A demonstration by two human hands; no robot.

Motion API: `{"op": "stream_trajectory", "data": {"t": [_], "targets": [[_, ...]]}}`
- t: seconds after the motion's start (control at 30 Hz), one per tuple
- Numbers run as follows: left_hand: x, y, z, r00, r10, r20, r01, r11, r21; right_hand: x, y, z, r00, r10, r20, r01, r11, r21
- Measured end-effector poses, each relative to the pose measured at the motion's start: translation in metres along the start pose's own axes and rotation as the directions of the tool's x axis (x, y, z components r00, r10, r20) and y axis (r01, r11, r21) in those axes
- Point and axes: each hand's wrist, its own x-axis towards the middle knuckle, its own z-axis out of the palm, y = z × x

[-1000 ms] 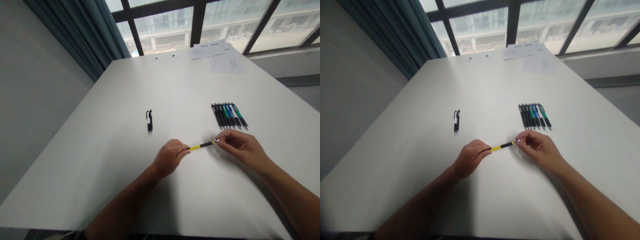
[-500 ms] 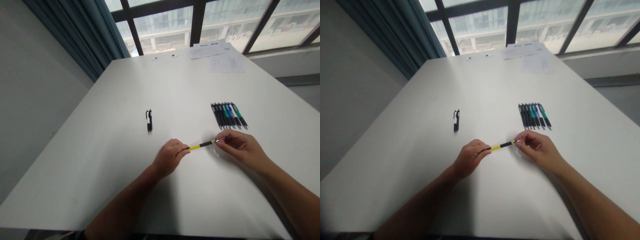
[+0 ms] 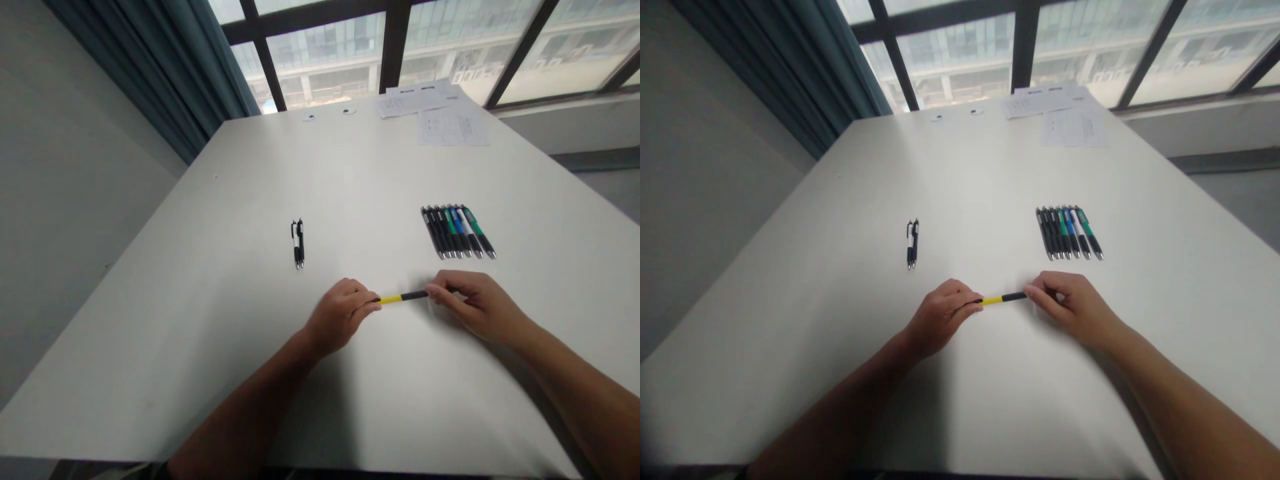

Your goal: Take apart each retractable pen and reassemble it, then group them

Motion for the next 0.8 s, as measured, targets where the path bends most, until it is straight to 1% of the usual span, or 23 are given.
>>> {"op": "stream_trajectory", "data": {"t": [0.03,0.1,0.27,0.33,0.4,0.47,0.57,0.63,0.7,0.8], "targets": [[0.000,0.001,0.000,1.000,0.009,0.007,-0.009,1.000,-0.001,0.000,0.000,0.000,1.000,-0.002,0.015,0.003,0.999,-0.040],[0.001,0.002,0.000,1.000,0.022,0.012,-0.022,1.000,-0.001,0.001,0.000,0.000,1.000,-0.002,0.028,0.004,0.998,-0.070],[0.002,0.001,0.001,1.000,0.014,-0.016,-0.014,1.000,-0.003,-0.001,0.001,-0.001,1.000,0.000,-0.016,0.000,1.000,0.019],[0.001,0.000,0.002,1.000,0.010,-0.019,-0.010,1.000,0.002,-0.002,0.000,0.000,1.000,0.021,-0.007,-0.021,1.000,0.002],[0.001,-0.001,0.002,1.000,0.016,-0.014,-0.016,1.000,0.009,-0.002,0.000,0.001,0.998,0.048,0.032,-0.047,0.999,-0.024],[0.000,-0.001,0.002,1.000,0.016,-0.011,-0.015,1.000,0.009,-0.002,0.000,0.000,0.997,0.057,0.052,-0.057,0.998,-0.012],[0.001,-0.001,0.002,1.000,0.006,-0.022,-0.005,1.000,0.008,-0.001,-0.001,-0.001,1.000,0.029,0.011,-0.029,0.999,0.014],[0.001,-0.001,0.002,0.999,0.016,-0.031,-0.015,1.000,0.021,-0.001,-0.002,-0.001,0.999,0.026,0.019,-0.027,1.000,0.007],[0.003,0.000,0.000,0.998,0.047,-0.050,-0.044,0.998,0.047,-0.002,-0.003,0.002,0.995,0.070,0.072,-0.071,0.997,0.022],[0.005,0.002,-0.005,0.986,0.119,-0.118,-0.107,0.989,0.103,-0.004,-0.003,0.010,0.965,0.207,0.161,-0.230,0.963,0.140]]}}
